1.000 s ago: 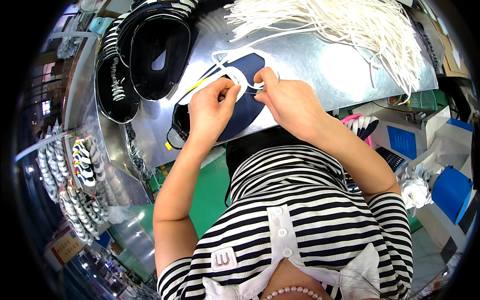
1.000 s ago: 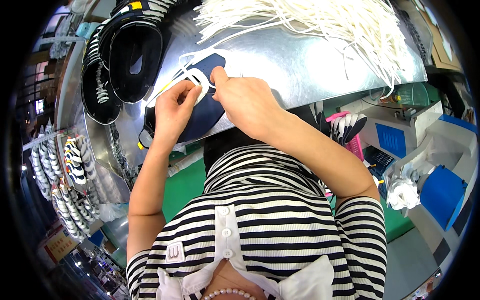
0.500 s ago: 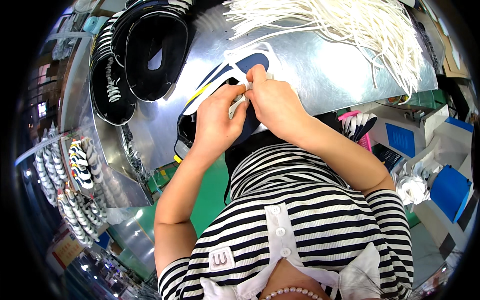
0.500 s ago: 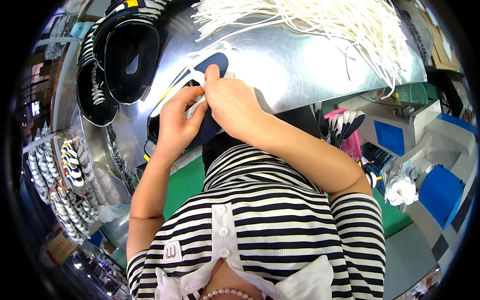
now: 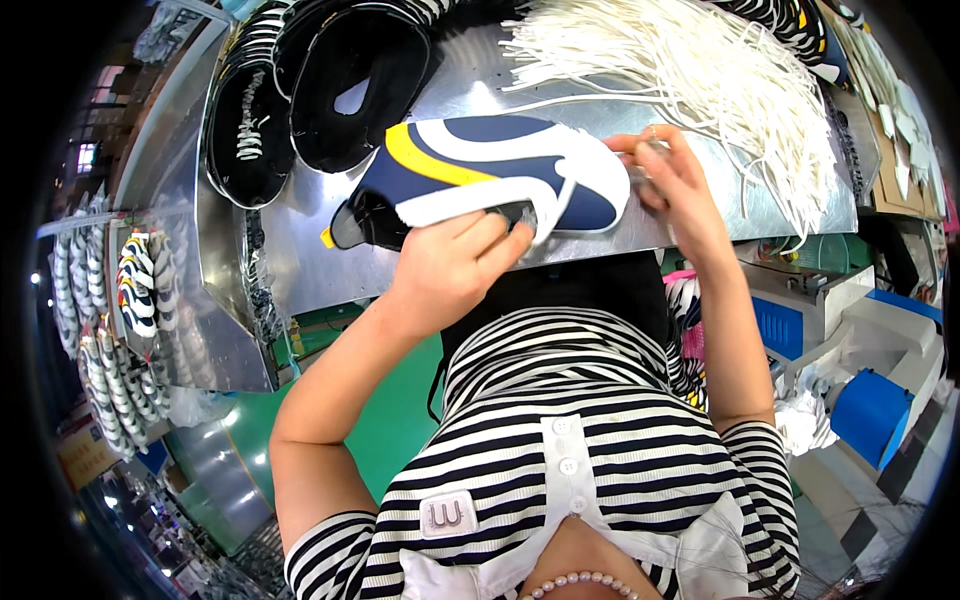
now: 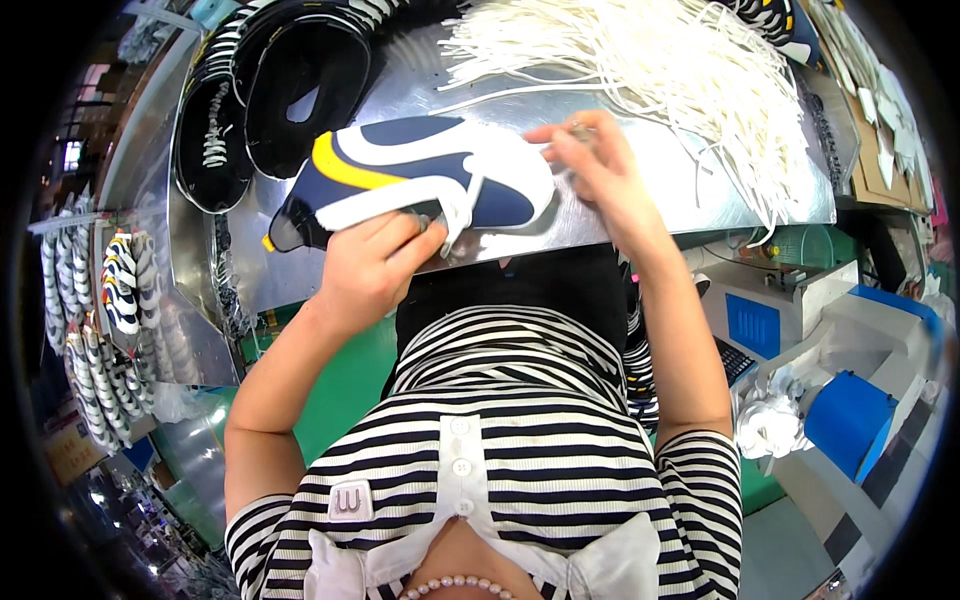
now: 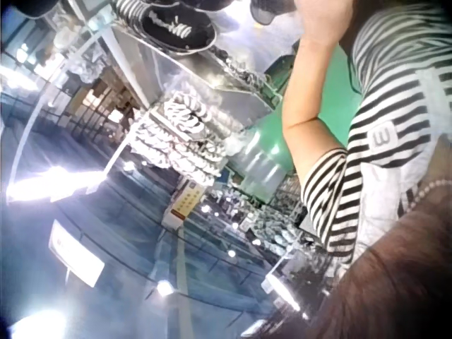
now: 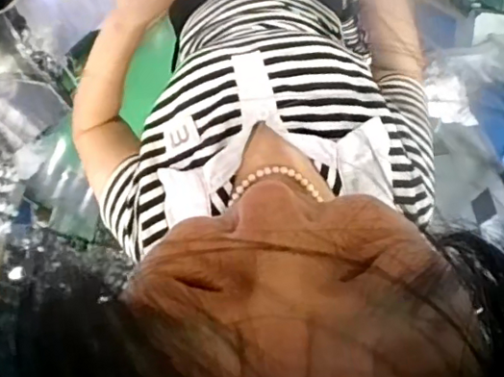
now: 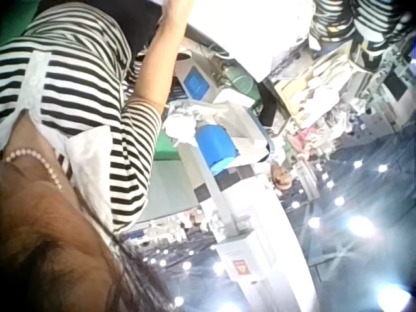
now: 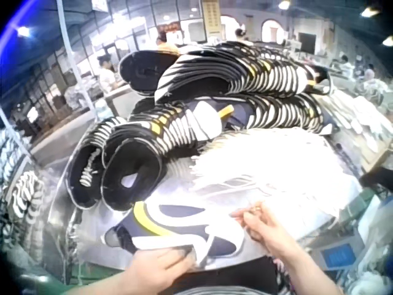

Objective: The person laces a blue and white sneaker by hand, threading white laces through the eyelets and pulling them tight. They repeat this process on multiple shoes, picking up each shoe from a pile, lacing it, and placing it back down.

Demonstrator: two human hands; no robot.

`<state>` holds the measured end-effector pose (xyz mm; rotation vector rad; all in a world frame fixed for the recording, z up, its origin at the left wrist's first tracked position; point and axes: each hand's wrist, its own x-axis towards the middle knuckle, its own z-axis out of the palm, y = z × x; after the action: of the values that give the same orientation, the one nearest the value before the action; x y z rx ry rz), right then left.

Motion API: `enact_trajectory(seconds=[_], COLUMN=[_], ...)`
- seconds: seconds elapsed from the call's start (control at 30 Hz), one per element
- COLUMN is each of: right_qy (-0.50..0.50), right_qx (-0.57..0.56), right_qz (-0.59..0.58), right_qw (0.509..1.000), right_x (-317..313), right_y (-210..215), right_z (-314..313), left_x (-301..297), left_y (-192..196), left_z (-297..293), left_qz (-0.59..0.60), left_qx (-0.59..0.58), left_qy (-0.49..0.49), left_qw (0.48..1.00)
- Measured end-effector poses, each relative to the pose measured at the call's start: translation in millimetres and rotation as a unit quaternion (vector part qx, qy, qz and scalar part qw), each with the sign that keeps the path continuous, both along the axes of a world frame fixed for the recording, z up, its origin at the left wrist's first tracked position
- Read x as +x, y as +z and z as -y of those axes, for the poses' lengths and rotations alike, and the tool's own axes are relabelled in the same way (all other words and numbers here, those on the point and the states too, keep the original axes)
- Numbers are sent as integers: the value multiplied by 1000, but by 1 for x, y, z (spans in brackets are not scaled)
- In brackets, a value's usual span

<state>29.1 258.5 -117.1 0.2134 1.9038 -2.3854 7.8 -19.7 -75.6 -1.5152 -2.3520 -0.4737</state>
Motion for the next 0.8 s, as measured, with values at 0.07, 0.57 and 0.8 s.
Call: enact_trajectory(seconds=[0.07,0.57,0.8], right_qy=[51,30,28], right_qx=[-58,141,196], right_qz=[6,50,-80], right_qw=[997,988,977], right_x=[-9,2,69], right_y=[6,15,67], right_z=[9,-16,-11], left_x=[-5,-17,-34], left_y=[6,8,9], left_z=[-1,14,18], left_qz=[37,102,91], left_qx=[6,60,62], left_qy=[14,32,76], left_qw=[999,992,991])
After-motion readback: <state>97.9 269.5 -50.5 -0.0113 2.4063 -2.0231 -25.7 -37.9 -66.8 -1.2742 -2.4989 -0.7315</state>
